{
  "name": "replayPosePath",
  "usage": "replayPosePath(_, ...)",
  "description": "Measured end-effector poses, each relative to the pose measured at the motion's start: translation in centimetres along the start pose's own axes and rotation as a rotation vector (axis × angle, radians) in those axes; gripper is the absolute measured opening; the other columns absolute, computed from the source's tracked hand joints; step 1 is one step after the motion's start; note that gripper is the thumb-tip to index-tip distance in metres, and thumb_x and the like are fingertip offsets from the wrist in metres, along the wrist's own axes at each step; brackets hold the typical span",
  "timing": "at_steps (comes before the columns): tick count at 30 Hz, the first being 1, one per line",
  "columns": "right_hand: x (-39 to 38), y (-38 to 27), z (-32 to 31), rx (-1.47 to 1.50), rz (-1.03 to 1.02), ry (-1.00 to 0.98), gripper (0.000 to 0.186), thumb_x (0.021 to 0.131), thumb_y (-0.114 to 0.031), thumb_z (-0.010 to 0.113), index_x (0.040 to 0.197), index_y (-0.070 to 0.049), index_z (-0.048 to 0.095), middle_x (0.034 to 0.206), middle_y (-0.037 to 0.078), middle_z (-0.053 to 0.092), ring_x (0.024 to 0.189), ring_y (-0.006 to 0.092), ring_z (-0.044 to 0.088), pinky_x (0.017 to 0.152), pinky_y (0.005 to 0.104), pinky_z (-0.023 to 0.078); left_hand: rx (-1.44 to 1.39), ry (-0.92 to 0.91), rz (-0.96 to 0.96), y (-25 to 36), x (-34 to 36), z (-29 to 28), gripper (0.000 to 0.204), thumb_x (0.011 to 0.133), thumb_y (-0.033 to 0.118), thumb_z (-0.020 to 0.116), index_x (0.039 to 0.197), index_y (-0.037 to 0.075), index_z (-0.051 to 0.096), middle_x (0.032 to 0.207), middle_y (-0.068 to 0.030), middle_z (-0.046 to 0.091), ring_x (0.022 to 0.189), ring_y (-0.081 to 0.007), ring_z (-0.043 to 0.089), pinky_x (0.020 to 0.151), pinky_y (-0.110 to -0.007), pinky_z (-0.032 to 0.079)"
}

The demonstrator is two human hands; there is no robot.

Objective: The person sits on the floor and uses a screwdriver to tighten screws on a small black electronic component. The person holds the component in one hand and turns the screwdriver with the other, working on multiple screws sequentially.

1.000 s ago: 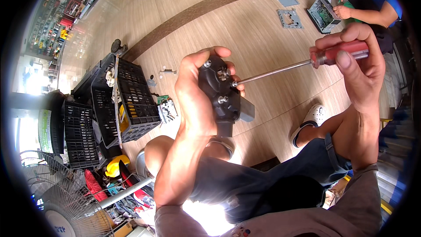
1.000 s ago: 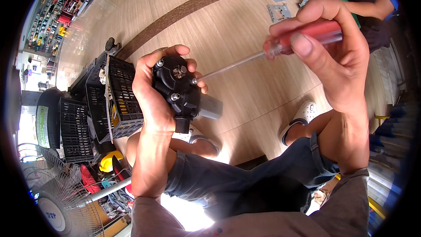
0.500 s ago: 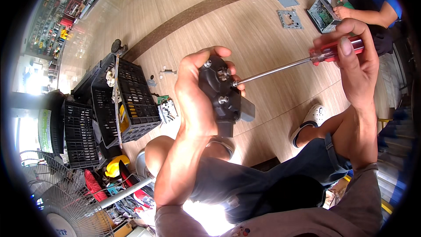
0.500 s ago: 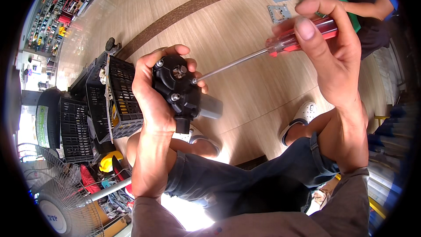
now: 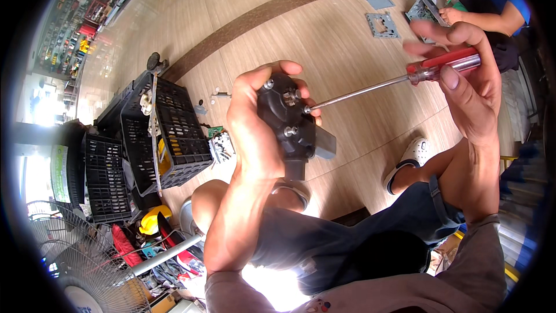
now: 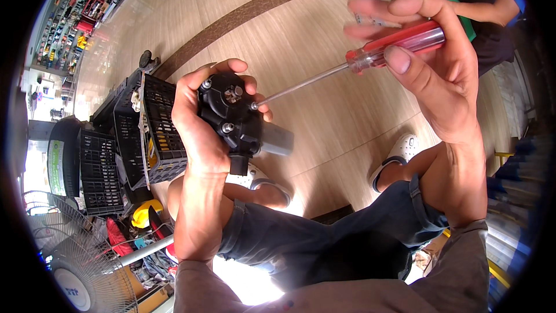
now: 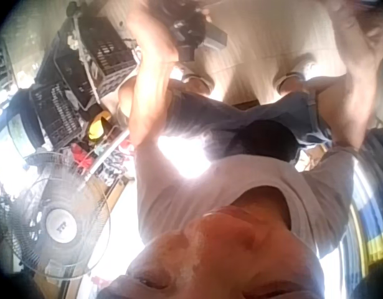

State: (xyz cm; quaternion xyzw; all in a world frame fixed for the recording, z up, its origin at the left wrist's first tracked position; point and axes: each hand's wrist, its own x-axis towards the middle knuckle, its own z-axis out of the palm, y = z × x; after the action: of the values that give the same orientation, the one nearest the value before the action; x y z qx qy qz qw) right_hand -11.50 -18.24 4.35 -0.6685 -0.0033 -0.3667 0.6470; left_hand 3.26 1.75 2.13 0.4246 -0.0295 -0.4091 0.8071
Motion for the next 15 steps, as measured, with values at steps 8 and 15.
replayPosePath(8, -0.1, 0.0, -2.0, -0.080, 0.110, -0.163, 0.031, 0.093, -0.010, 0.062, 0.118, 0.000, 0.047, 0.105, 0.020, 0.067, 0.098, 0.0277, 0.067, 0.084, 0.0400, 0.057, 0.010, 0.001, 0.000, -0.1, 0.2, -0.2, 0.048, 0.090, 0.040, 0.039, 0.103, -0.001, 0.060, 0.077, -0.0130, 0.061, 0.071, -0.0260, 0.060, 0.062, -0.042, 0.053)
replayPosePath(15, -0.3, -0.2, -1.4, -0.095, 0.044, -0.125, 0.035, 0.092, -0.016, 0.065, 0.117, -0.001, 0.046, 0.103, 0.020, 0.067, 0.094, 0.0276, 0.068, 0.081, 0.0391, 0.057, 0.041, -0.008, 0.015, 0.0, 0.2, -0.5, 0.048, 0.090, 0.041, 0.040, 0.103, 0.000, 0.060, 0.077, -0.0126, 0.061, 0.072, -0.0251, 0.059, 0.062, -0.042, 0.052)
